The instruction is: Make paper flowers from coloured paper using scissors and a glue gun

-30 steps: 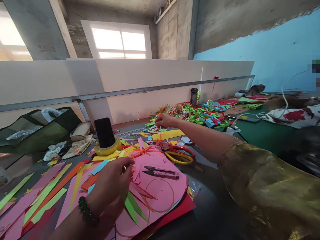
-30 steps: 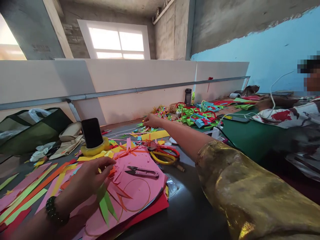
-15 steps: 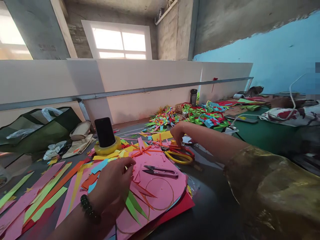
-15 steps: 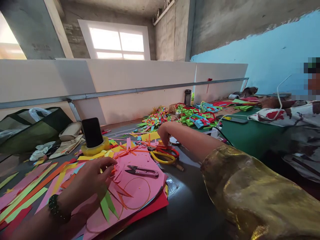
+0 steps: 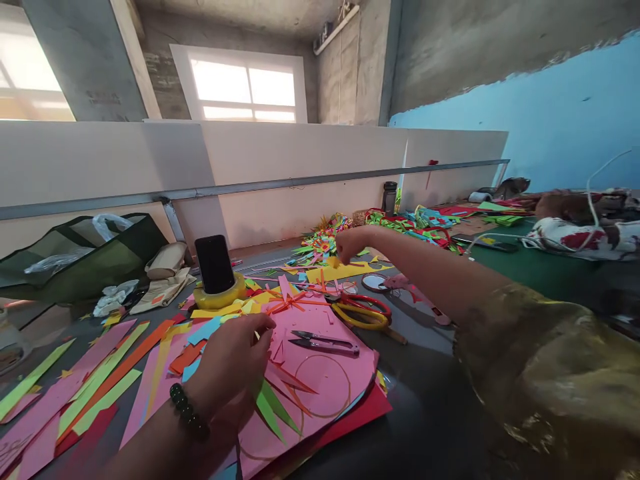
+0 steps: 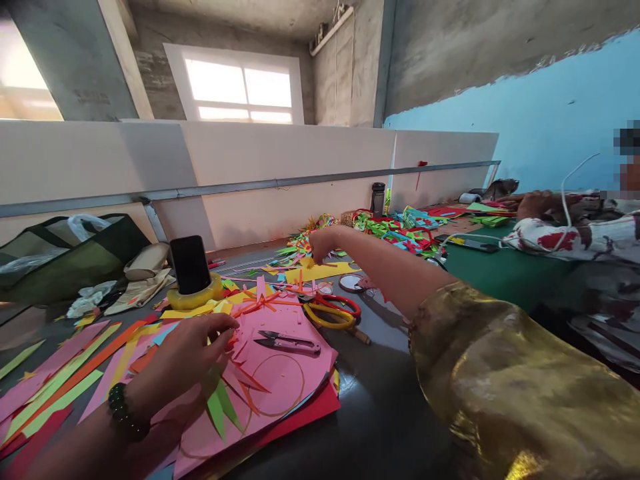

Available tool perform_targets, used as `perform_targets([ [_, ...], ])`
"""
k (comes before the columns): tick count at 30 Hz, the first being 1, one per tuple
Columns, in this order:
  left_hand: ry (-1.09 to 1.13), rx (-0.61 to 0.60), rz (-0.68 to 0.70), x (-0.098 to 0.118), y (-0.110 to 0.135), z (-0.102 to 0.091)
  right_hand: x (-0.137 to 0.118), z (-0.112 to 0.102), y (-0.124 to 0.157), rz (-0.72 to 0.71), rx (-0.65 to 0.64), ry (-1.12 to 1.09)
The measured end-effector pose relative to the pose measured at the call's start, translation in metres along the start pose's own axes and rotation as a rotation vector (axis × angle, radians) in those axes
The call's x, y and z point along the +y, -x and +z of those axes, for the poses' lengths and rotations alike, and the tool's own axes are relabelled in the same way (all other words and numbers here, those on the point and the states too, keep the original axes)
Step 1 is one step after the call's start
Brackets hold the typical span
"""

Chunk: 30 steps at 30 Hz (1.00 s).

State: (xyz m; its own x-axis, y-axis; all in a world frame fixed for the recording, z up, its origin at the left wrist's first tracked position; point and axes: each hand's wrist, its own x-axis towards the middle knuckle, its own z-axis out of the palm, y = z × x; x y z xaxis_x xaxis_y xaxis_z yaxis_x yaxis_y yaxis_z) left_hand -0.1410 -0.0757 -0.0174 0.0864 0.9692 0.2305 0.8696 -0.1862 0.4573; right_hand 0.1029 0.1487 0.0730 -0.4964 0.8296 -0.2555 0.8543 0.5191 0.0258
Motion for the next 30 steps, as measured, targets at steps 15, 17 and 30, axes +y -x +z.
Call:
perform_targets([
  [15,0.655,0.031,-0.096,-0.007,-0.012,-0.003,-0.053,-0.027,0.013,-0.073,0.295,-0.438],
  [17,0.794,0.049,-0.141,-0.008,-0.013,-0.006,-0.069,-0.021,0.015,-0.15,0.355,-0.553],
  [30,1.302,0.164,-0.284,-0.017,-0.019,-0.01,-0.133,0.032,0.022,-0.602,0.332,-1.27],
])
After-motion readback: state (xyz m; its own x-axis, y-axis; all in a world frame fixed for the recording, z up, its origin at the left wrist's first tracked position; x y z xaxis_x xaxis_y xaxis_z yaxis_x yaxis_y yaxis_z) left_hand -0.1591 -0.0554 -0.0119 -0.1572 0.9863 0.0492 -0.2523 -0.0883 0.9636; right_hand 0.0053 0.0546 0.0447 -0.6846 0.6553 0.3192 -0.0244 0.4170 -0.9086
